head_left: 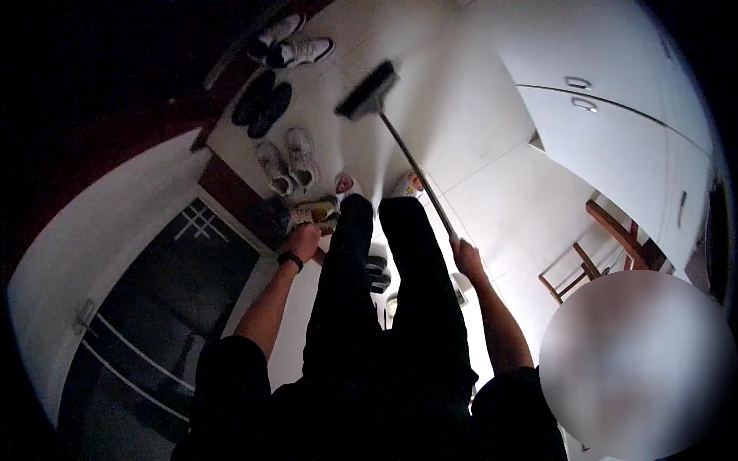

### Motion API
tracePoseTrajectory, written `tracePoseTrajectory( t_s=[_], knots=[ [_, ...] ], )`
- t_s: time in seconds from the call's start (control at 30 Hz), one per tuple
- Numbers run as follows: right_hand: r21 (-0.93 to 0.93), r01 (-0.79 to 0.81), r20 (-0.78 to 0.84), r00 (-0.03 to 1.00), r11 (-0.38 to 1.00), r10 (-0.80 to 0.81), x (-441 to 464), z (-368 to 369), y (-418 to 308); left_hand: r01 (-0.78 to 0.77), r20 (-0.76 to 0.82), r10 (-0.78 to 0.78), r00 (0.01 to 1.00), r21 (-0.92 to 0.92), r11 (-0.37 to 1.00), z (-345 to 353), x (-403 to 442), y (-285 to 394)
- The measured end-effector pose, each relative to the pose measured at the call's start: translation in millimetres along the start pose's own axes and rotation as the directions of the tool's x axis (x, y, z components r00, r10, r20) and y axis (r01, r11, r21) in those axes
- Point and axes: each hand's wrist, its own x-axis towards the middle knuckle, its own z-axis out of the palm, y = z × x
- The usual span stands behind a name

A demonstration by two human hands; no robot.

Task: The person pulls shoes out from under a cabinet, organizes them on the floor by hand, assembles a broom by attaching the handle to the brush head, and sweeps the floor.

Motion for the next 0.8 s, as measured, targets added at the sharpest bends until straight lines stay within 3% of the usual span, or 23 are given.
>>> tracePoseTrajectory(
  t_s=[0.03, 0.1, 0.13, 0.2, 0.3, 0.33, 0.4, 0.47, 0.67, 0.73, 0.8],
  knots=[
    [-0.024, -0.043, -0.002, 0.999, 0.999, 0.043, -21, -2, 18, -0.017, -0.020, 0.017, 1.000, 0.015, 1.000, 0, -17, 0],
    [-0.068, -0.158, 0.020, 0.987, 0.985, 0.160, -60, -1, 59, -0.275, -0.231, 0.216, 0.948, -0.260, 0.926, 6, -29, -6],
    [-0.092, -0.227, 0.052, 0.971, 0.970, 0.232, -76, 0, 76, -0.293, -0.242, 0.234, 0.942, -0.246, 0.924, -9, -39, 9],
    [-0.057, -0.230, 0.040, 0.972, 0.972, 0.232, -106, -6, 86, -0.165, -0.104, 0.146, 0.984, -0.203, 0.965, -35, -72, 44],
    [-0.009, -0.060, -0.003, 0.998, 0.998, 0.060, -128, 5, 95, -0.323, -0.234, 0.278, 0.932, -0.187, 0.928, -22, -71, 42],
    [0.029, -0.107, 0.009, 0.994, 0.994, 0.107, -145, -25, 55, -0.412, -0.294, 0.347, 0.890, -0.195, 0.890, -19, -64, 42],
    [0.050, 0.024, -0.057, 0.998, 0.998, -0.021, -150, -34, 23, -0.426, -0.252, 0.380, 0.890, -0.162, 0.890, -26, -75, 49],
    [0.072, 0.018, -0.006, 1.000, 0.997, -0.017, -136, -34, -21, -0.443, -0.289, 0.387, 0.876, -0.162, 0.881, -29, -86, 47],
    [0.157, 0.248, 0.013, 0.967, 0.956, -0.253, -41, 5, -140, -0.465, -0.241, 0.412, 0.879, -0.233, 0.854, -50, -114, -2],
    [0.122, 0.423, -0.140, 0.903, 0.898, -0.406, -16, 24, -160, -0.417, -0.235, 0.376, 0.896, -0.159, 0.895, -53, -122, -20],
    [0.069, 0.371, -0.146, 0.922, 0.926, -0.359, 16, 51, -161, -0.428, -0.286, 0.386, 0.877, -0.098, 0.898, -58, -130, -36]
  ],
)
